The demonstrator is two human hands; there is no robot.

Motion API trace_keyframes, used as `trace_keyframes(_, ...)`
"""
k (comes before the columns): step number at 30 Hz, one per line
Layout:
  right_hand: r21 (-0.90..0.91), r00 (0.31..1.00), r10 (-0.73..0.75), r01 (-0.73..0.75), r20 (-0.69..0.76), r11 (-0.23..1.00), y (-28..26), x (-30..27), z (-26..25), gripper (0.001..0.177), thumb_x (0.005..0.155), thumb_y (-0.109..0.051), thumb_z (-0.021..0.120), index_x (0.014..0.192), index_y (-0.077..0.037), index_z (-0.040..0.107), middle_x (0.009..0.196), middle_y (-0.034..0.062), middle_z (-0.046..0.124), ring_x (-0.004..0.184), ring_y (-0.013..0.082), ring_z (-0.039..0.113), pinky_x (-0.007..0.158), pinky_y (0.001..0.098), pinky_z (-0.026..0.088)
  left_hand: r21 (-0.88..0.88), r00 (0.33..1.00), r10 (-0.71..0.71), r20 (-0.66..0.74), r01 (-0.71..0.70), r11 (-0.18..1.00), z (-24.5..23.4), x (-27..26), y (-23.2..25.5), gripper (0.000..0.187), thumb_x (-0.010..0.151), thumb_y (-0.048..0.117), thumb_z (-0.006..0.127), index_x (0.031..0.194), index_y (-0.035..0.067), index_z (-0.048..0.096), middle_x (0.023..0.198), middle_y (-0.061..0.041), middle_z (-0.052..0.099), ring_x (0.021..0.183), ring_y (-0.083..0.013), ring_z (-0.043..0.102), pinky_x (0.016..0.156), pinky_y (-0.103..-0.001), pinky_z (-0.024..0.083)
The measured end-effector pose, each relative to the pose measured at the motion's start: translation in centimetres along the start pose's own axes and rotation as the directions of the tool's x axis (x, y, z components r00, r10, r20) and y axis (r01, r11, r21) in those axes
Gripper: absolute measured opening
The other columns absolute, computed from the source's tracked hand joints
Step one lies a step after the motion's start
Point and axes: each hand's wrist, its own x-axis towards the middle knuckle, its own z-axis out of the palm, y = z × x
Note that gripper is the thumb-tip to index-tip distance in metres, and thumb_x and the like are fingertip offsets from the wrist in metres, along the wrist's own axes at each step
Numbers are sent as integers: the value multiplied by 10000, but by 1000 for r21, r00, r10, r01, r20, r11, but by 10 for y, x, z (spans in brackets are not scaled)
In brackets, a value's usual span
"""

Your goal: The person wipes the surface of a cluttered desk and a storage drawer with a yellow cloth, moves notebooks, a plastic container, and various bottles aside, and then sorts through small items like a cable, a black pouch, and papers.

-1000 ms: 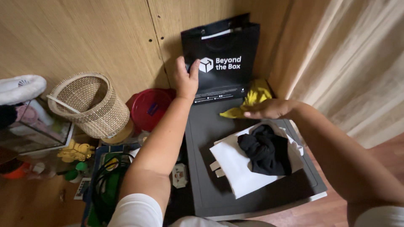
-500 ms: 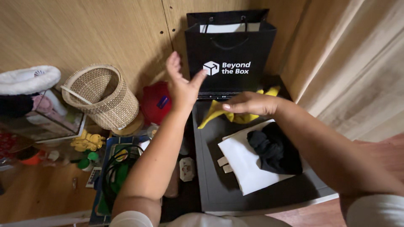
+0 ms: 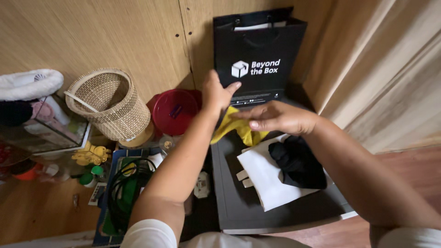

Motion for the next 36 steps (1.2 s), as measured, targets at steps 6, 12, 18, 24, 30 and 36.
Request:
trace_keyframes(6,324,994,21,14,-105,946,11,-11,1,786,915,-426,690,1543,-15,458,1443,152,627,1321,234,576,1132,389,408,-384,998,-18,55,38,923,-57,-46,18,471,898,333,795,1193,31,587,1095,-143,712,993,-255,708,841,-397,571)
trace_keyframes(12,381,999,-5,20,-41,924,10,-2,10,777,929,-439,658,1569,-65,428,1471,136,602,1306,230,591,1119,392,441,-495,929,29,370,170,852,-71,-91,27,427,956,197,754,1305,51,558,1179,-146,704,1080,-210,680,905,-329,575)
trace_keyframes(18,-132,927,123,-180,-353,975,-2,-23,10,720,917,-465,616,1526,-109,471,1456,109,622,1306,235,611,1102,383,450,-474,998,-58,-39,32,880,-89,-49,2,538,878,124,784,1304,13,476,1246,-166,629,1098,-235,677,906,-346,607)
trace_keyframes(24,-652,951,52,-247,-304,717,-18,-69,58,714,866,-478,706,1461,-116,549,1564,171,476,1408,367,415,1149,531,231,333,866,-206,455,49,942,-67,-67,2,671,959,366,577,1505,49,349,1617,-151,260,1445,-312,239,1145,-553,197)
trace_keyframes(30,-768,941,-182,-113,-287,630,-26,-101,119,1024,649,-558,855,1449,-47,473,1625,242,307,1540,460,143,1201,644,62,510,738,-199,644,-220,832,-86,-106,18,696,1031,464,309,1592,62,220,1706,-87,53,1575,-253,-29,1220,-591,-34)
trace_keyframes(36,-742,875,-234,-187,-423,644,-21,-105,141,1139,512,-546,909,1455,-82,469,1594,216,309,1541,447,165,1152,631,90,477,658,-159,736,-338,811,-127,-142,40,756,993,499,373,1586,53,224,1695,-103,82,1572,-272,11,1208,-617,-22)
